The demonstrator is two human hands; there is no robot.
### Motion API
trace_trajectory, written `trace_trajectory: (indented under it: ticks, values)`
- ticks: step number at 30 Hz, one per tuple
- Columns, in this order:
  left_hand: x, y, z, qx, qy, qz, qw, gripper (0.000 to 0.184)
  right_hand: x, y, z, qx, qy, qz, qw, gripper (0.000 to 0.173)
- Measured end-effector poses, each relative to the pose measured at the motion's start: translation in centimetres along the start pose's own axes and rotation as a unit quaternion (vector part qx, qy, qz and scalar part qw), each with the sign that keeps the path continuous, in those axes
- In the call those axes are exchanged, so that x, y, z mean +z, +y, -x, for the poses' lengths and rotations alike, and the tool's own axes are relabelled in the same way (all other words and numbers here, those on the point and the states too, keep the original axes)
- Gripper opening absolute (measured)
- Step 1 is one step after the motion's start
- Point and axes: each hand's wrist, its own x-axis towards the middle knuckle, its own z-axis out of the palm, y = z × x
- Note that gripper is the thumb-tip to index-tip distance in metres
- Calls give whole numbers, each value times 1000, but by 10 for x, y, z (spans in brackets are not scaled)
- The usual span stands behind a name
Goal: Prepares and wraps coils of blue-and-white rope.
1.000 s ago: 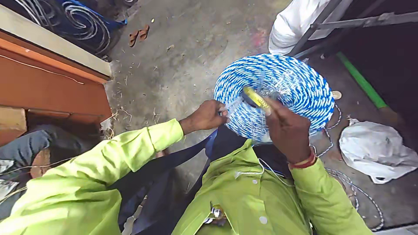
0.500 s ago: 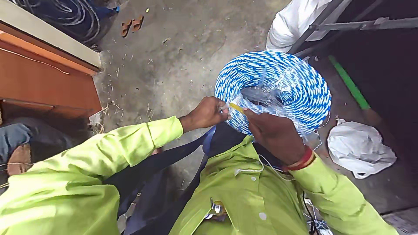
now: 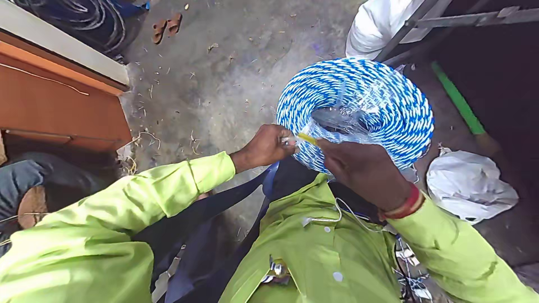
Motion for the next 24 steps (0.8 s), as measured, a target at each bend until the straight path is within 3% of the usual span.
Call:
trace_trajectory:
  ticks: [5, 9, 13, 19, 22, 24]
  values:
    - [5, -8, 9, -9, -40, 57, 998, 15, -41, -7, 11, 15, -64, 11, 998, 32]
    - [6, -14, 10, 39, -55, 87, 994, 13, -43, -1, -4, 57, 43, -37, 997, 34]
    - [4, -14, 13, 142, -54, -1, 988, 12, -13, 7, -2, 103, 71, -98, 987, 36]
    - [0, -12, 25, 231, -30, -155, 960, 14, 5, 0, 13, 21, 86, -56, 994, 32]
    - [1, -12, 24, 179, -29, -60, 982, 8, -6, 1, 12, 10, 105, -27, 994, 31]
    - [7, -11, 28, 40, -17, 118, 992, 7, -11, 2, 14, 21, 118, -22, 993, 31]
